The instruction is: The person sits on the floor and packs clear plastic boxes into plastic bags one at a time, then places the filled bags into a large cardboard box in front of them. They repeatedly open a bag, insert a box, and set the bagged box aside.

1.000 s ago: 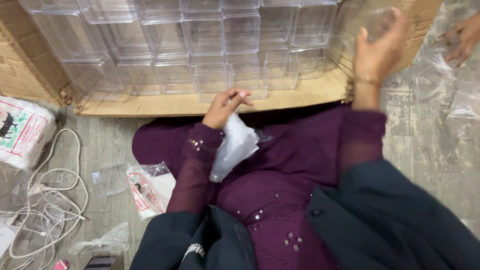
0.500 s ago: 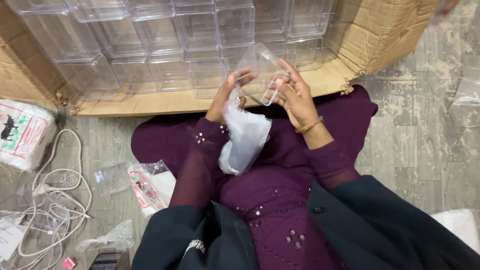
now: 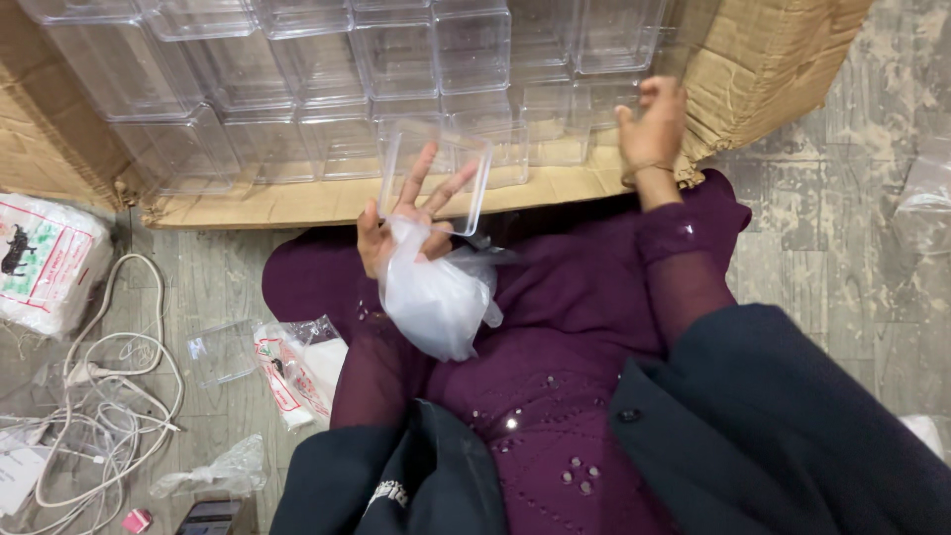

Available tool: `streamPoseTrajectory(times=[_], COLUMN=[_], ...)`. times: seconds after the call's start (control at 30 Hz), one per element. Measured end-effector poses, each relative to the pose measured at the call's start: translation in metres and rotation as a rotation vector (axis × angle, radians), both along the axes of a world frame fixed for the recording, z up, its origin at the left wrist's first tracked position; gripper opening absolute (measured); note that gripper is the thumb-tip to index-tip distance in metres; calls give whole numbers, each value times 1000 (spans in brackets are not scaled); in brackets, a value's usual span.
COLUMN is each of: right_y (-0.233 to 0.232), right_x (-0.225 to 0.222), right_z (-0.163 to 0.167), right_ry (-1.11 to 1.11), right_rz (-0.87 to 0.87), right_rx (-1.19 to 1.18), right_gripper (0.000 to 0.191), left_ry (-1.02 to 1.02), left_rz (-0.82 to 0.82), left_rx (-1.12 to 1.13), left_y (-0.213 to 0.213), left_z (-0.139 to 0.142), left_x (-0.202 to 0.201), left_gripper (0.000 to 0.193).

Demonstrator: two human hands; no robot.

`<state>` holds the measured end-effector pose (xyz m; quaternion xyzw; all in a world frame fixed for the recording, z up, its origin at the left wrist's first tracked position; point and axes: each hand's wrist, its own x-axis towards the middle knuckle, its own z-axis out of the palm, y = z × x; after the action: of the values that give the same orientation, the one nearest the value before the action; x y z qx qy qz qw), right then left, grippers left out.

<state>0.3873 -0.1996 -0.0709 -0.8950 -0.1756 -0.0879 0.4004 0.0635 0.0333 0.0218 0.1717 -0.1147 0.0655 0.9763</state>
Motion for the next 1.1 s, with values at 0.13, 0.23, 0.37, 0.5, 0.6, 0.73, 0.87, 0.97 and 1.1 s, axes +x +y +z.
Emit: streamPoseTrajectory(times=[0.13, 0.23, 0.37, 0.5, 0.6, 0.73, 0.87, 0.97, 1.1], right_y=[-26, -55, -40, 11, 15, 4, 3, 0, -2], right_x=[5, -20, -80, -126, -144, -147, -150, -153, -154], right_z=[33, 81, 117, 117, 120, 134, 149, 160, 170], right_ry=[153, 279, 585, 457, 378, 301, 326, 261, 210], right_rz=[192, 404, 633, 719, 767, 803, 802, 851, 899], right_rx=[448, 693, 773, 641, 479, 143, 188, 229, 182], right_gripper=[30, 33, 40, 31, 54, 87, 96, 111, 120], left_ry=[-44, -34, 69, 145, 217, 267, 277, 305, 300], left_rz=[-55, -136, -237, -250, -197, -160, -120, -153, -137], left_rx=[-113, -63, 70, 207, 270, 438, 571, 589, 633], left_y=[-11, -15, -26, -35, -34, -29, -30, -29, -31], left_z=[-5, -10, -8, 1, 6, 7, 6, 8, 8], left_x=[-3, 10, 23, 26, 24, 26, 32, 33, 33], left_gripper=[104, 101, 104, 103, 103, 101, 101, 102, 106])
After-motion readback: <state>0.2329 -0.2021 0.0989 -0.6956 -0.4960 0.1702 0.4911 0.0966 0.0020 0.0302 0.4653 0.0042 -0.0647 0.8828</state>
